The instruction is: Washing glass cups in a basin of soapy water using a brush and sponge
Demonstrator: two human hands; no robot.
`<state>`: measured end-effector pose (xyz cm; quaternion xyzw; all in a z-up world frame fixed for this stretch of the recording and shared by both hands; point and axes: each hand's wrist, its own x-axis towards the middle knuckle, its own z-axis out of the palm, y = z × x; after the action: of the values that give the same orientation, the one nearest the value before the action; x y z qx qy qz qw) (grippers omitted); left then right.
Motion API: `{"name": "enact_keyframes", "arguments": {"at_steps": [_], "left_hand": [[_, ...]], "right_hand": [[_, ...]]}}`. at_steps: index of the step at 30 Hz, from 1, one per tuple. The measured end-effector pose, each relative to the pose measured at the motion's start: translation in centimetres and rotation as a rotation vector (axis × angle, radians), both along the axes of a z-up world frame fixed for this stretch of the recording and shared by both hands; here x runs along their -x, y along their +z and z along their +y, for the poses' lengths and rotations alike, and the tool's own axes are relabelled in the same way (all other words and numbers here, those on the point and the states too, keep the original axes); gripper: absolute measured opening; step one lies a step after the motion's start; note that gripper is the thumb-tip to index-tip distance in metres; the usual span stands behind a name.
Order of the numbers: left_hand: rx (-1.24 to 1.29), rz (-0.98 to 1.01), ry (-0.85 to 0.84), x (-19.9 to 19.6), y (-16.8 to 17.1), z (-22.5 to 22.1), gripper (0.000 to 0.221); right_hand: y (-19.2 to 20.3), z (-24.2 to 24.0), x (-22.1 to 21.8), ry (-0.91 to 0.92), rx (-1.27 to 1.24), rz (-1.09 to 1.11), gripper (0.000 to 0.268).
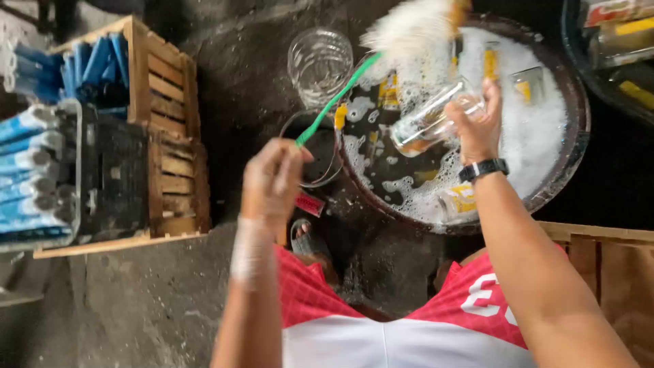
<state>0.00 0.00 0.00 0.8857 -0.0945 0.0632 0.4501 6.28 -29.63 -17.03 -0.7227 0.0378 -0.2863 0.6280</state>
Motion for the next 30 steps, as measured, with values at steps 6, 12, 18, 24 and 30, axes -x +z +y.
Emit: {"name": "enact_keyframes", "arguments": {"at_steps": [6,12,18,24,30], "left_hand": [[0.927,0.406,0.240,1.4,-12.9,-4.4,0.015],[0.770,0.584,0.413,1.5,-24.6,-7.0,0.015],[-0.031,0.471,0.101,0.2,-20.0,-8.0,0.016],[0.076,-0.136,-0.118,-3.6,-7.1,-13.6,0.106],[-0.318,-0.128,-0.169,-6.8,-4.3,-15.8,0.084]], "right_hand": [[2.4,2.0,1.4,0.138,-1.160,0.538,0.045],[-2.0,2.5,2.2,-0.081,-1.634,0.550,0.088],[-1.1,2.0,1.6,-0.016,-1.690,0.571,0.085],[-0.4,4.2,1.1,0.014,-1.714,0.440,0.072],[2.9,4.2,2.3,0.231,-1.611,0.540,0.051]]}}
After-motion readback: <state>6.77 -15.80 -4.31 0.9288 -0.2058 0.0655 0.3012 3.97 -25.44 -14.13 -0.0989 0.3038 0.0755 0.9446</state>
